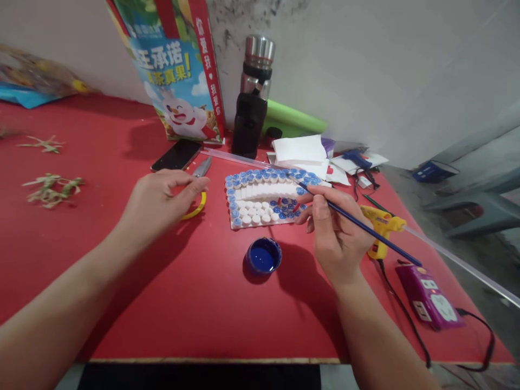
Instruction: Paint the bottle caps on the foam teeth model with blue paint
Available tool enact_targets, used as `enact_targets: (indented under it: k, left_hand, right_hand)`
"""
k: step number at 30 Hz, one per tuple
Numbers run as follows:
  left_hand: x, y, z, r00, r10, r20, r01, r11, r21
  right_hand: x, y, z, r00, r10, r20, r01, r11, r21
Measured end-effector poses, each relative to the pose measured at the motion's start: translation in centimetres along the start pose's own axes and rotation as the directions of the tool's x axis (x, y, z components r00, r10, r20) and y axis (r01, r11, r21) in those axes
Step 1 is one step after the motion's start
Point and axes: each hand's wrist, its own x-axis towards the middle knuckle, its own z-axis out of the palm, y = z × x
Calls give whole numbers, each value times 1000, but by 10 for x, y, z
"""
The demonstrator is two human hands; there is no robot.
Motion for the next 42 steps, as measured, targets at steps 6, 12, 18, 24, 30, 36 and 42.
enact_targets:
  k: [6,12,18,24,30,36,42]
  left_hand:
    - [2,13,0,995,-90,-48,84,990,-112]
    - [3,6,-3,970,-14,-242,-22,989,-147]
    - [1,-13,1,950,270,-157,-262,962,71]
    - [-41,8,17,870,489,57,-467,857,-219]
    - [-85,7,43,829,422,368,-311,893,-324]
    - [-86,14,63,824,416,383,-336,905,-261]
    - [-86,26,68,836,411,362,-302,897,-321]
  right_hand:
    - [0,0,0,1000,-8,-4,8,1000,11]
    - [-1,0,0,1000,-6,-8,6,1000,22]
    - [0,0,-1,1000,-11,-11,11,1000,18]
    - [0,-1,0,999,-13,-34,13,1000,24]
    - [1,-2,0,998,42,-54,-40,998,39]
    - [1,-4,-3,999,28,-21,-28,1000,13]
    - [1,-1,-1,999,28,-47,-28,1000,-2]
